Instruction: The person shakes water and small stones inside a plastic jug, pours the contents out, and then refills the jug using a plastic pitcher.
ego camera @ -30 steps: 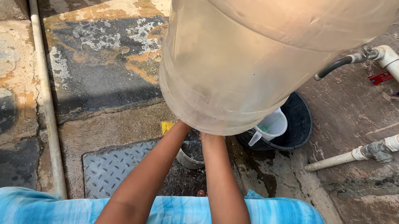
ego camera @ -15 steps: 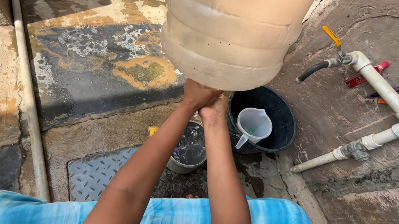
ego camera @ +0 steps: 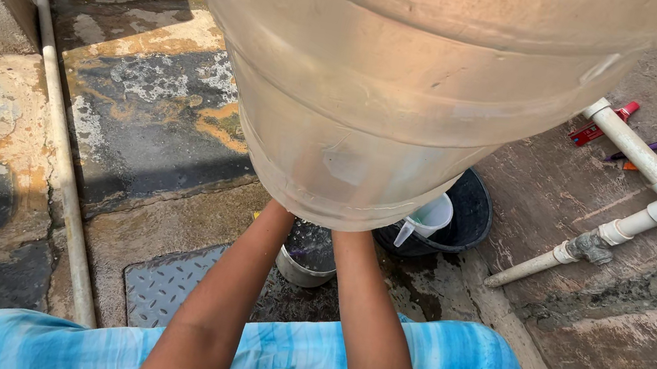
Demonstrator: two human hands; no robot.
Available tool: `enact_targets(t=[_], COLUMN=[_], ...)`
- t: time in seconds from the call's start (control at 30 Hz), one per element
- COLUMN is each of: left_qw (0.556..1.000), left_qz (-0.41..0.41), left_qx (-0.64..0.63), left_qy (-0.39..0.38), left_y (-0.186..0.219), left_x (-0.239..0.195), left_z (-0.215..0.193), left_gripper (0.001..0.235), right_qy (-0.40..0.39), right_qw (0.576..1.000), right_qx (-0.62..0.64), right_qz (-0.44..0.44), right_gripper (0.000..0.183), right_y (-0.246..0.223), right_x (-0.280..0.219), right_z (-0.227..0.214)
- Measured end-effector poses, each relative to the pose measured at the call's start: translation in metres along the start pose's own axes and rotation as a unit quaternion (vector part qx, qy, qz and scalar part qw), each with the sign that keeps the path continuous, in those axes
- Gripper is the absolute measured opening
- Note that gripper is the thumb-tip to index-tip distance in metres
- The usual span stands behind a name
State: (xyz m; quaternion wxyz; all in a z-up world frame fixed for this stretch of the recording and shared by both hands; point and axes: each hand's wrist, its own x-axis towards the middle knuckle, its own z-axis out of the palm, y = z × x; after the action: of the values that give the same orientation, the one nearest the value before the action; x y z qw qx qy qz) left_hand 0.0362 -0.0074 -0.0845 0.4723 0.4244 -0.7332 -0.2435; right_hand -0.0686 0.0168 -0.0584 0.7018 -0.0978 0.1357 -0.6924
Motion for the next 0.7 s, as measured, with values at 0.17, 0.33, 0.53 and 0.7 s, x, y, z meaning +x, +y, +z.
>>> enact_targets(t=[0.17,0.33,0.53,0.7], left_qw=[1.0,1.0,0.993,0.919], left_qz=[-0.005,-0.008,-0.039,-0.115], left_qx=[-0.01,-0.02,-0.103,-0.368], left_qy=[-0.005,-0.008,0.037,0.087], left_y=[0.013,0.027,0.068,0.104], left_x=[-0.004,0.002,0.008,0.005], left_z=[0.001,0.007,-0.001,-0.007], left_gripper=[0.042,0.04,0.038,0.037], right_qy=[-0.001,0.018,0.091,0.115], right_qw=[1.0,0.998,0.985,0.987], right_qx=[-0.009,-0.004,0.014,-0.007], right_qz=[0.011,0.052,0.143,0.114], right_gripper=[0.053,0.055,0.058,0.053], right_y=[0.003,0.002,-0.01,-0.016], right_x=[-0.006,-0.016,-0.049,-0.041], right_z=[0.005,0.008,-0.004,-0.026])
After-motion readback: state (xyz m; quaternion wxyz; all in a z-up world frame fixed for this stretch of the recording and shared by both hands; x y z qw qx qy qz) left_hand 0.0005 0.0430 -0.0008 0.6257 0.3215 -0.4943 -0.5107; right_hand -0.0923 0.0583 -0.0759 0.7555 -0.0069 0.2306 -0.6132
